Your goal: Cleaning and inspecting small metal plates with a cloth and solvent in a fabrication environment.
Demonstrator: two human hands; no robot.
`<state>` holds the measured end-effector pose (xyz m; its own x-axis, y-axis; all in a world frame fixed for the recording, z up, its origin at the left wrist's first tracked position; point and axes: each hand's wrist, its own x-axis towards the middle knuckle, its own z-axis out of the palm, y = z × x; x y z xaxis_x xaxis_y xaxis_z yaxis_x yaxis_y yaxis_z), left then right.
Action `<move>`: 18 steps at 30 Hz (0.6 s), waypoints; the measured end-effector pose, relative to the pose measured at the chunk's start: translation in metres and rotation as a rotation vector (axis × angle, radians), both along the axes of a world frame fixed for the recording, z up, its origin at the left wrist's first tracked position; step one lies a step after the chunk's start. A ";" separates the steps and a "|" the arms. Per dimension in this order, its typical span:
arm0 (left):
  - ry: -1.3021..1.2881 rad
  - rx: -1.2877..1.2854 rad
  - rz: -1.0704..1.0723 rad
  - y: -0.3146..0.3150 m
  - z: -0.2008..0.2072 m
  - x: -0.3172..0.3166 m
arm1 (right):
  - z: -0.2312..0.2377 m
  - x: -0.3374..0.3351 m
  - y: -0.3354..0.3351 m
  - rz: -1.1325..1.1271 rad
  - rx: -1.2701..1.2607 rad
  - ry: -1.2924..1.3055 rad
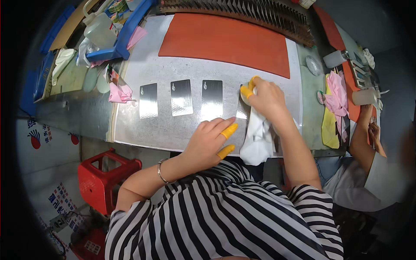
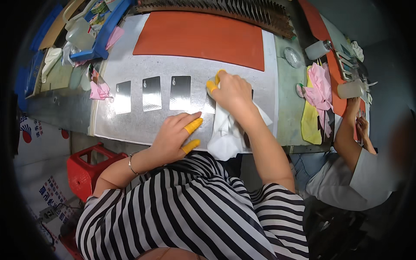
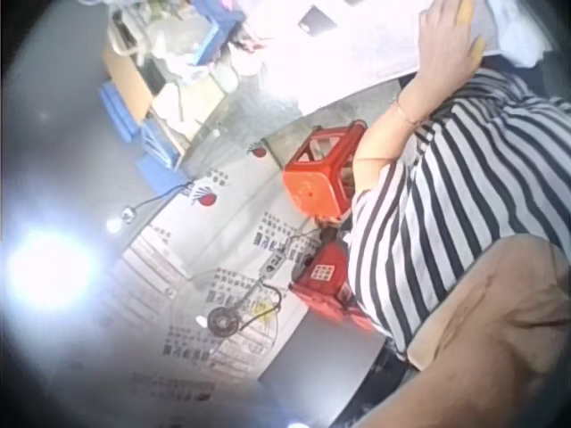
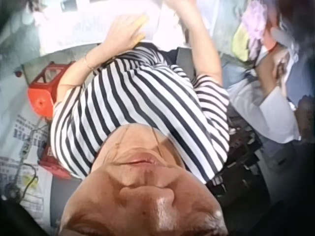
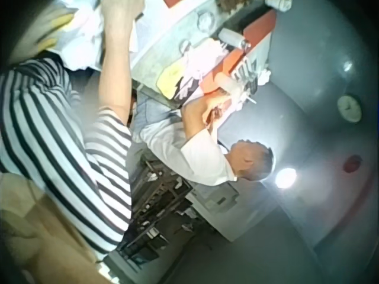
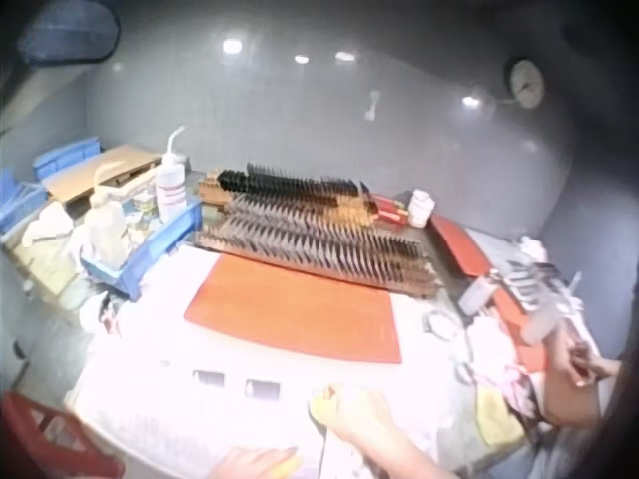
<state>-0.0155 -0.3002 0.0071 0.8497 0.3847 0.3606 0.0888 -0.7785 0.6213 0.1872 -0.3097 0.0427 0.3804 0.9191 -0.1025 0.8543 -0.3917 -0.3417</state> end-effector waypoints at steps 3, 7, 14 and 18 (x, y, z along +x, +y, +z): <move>0.165 0.057 -0.055 -0.004 -0.003 0.015 | -0.025 0.016 0.011 -0.084 0.111 0.001; 0.119 0.071 -0.020 -0.004 -0.007 0.012 | -0.032 -0.013 -0.021 -0.021 0.011 -0.023; -0.034 -0.056 0.086 -0.003 -0.011 0.012 | -0.008 -0.026 -0.091 0.240 -0.119 0.154; 0.063 -0.010 -0.105 -0.030 0.003 0.049 | 0.014 0.037 -0.067 -0.049 -0.021 0.054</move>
<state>0.0339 -0.3299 0.0097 0.9065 0.2954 0.3017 0.0459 -0.7792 0.6250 0.2246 -0.3763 0.0567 0.4187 0.8968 -0.1428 0.8142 -0.4403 -0.3783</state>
